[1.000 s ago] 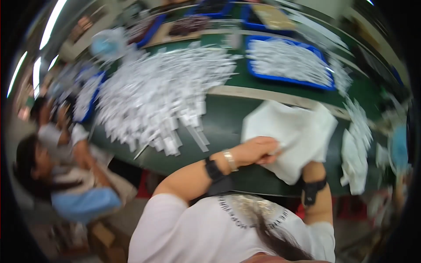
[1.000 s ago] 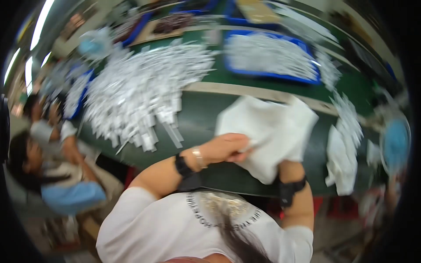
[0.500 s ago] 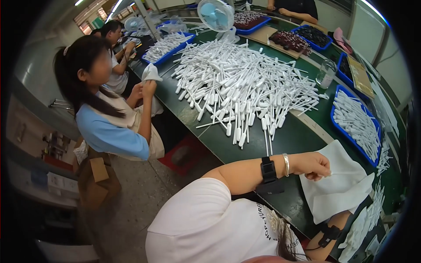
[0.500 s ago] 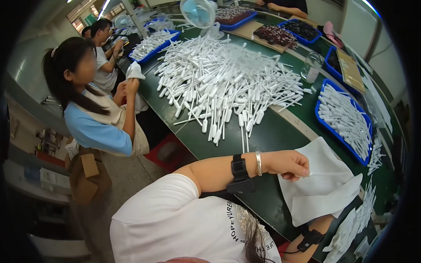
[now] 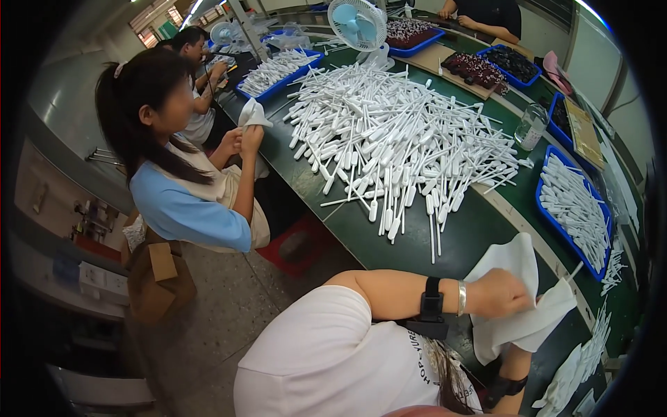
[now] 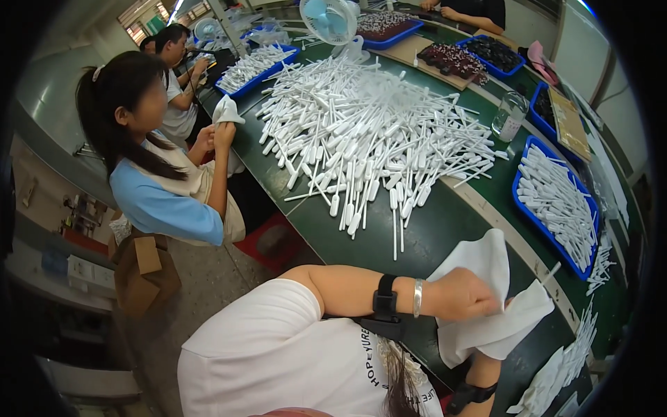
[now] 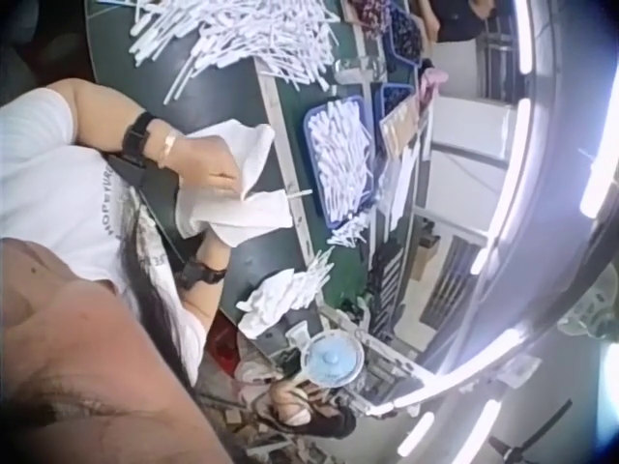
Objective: The person picks up a white plastic component from a pile, wipes it with a cloth, and places it into a blue tray. They then pick up a glass bottle, pour liquid onto the cloth, and resume wiping the components.
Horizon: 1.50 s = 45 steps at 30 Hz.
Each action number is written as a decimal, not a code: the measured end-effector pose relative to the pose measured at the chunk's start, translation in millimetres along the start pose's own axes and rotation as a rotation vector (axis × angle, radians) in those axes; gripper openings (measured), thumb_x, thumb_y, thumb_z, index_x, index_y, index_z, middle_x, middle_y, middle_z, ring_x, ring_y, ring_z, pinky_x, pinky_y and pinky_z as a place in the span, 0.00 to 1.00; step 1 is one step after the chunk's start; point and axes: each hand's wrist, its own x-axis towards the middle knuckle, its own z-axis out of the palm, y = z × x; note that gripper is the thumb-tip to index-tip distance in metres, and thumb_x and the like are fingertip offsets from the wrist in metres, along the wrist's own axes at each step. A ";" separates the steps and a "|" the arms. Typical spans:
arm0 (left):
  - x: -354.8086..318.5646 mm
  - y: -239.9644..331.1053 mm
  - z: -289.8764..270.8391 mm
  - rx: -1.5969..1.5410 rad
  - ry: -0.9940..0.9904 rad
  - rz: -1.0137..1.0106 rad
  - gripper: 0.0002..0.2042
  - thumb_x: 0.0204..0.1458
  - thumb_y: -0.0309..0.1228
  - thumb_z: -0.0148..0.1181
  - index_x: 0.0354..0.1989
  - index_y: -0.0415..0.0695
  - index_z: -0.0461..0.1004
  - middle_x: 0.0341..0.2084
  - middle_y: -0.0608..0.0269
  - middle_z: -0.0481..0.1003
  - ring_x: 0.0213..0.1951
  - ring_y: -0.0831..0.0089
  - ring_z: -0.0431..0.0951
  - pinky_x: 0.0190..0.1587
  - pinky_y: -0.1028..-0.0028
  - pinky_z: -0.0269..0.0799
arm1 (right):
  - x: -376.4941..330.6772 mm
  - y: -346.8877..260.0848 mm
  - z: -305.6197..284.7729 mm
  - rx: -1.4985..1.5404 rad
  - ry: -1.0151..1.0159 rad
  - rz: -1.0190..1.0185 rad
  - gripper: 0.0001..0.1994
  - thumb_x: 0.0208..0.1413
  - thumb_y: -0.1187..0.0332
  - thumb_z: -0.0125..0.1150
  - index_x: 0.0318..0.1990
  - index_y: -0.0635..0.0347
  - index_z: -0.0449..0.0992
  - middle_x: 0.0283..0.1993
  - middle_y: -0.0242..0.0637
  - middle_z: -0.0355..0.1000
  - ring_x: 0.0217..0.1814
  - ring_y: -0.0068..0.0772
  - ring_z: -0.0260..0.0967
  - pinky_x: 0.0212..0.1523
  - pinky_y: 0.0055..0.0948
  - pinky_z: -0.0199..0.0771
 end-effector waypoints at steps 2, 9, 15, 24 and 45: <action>5.7 11.4 -26.2 -0.367 0.198 -0.141 0.13 0.53 0.37 0.48 0.26 0.40 0.68 0.12 0.70 0.65 0.15 0.82 0.64 0.20 0.79 0.60 | 0.2 -4.9 6.7 0.017 -0.057 0.030 0.13 0.56 0.66 0.45 0.47 0.60 0.61 0.41 0.34 0.61 0.41 0.25 0.61 0.39 0.20 0.65; 9.3 -5.4 -22.9 -0.912 0.212 -0.324 0.13 0.54 0.38 0.47 0.26 0.40 0.67 0.12 0.71 0.64 0.16 0.82 0.62 0.21 0.80 0.59 | 17.8 -82.1 25.8 0.074 -0.397 0.155 0.10 0.55 0.65 0.46 0.42 0.59 0.62 0.36 0.32 0.61 0.34 0.25 0.58 0.33 0.21 0.63; 11.5 -10.6 -38.4 -1.118 0.372 -0.403 0.12 0.54 0.37 0.46 0.26 0.41 0.66 0.14 0.70 0.65 0.18 0.83 0.64 0.22 0.82 0.61 | 24.5 -54.1 12.6 0.132 -0.132 0.215 0.09 0.56 0.65 0.47 0.41 0.59 0.62 0.33 0.30 0.61 0.31 0.24 0.57 0.31 0.22 0.63; 3.6 7.3 -27.8 -0.763 0.079 -0.215 0.10 0.55 0.34 0.44 0.28 0.42 0.66 0.16 0.69 0.67 0.18 0.84 0.65 0.22 0.84 0.61 | 19.0 -102.3 19.5 0.540 -0.387 0.348 0.08 0.56 0.66 0.47 0.39 0.58 0.62 0.32 0.28 0.58 0.31 0.20 0.55 0.30 0.18 0.61; 14.1 -10.4 -32.0 -1.067 0.295 -0.324 0.09 0.55 0.31 0.43 0.31 0.39 0.66 0.18 0.62 0.68 0.18 0.79 0.66 0.21 0.82 0.62 | 49.5 -106.5 -12.5 0.471 -0.256 0.084 0.04 0.49 0.70 0.51 0.29 0.60 0.65 0.26 0.30 0.60 0.26 0.25 0.59 0.32 0.26 0.62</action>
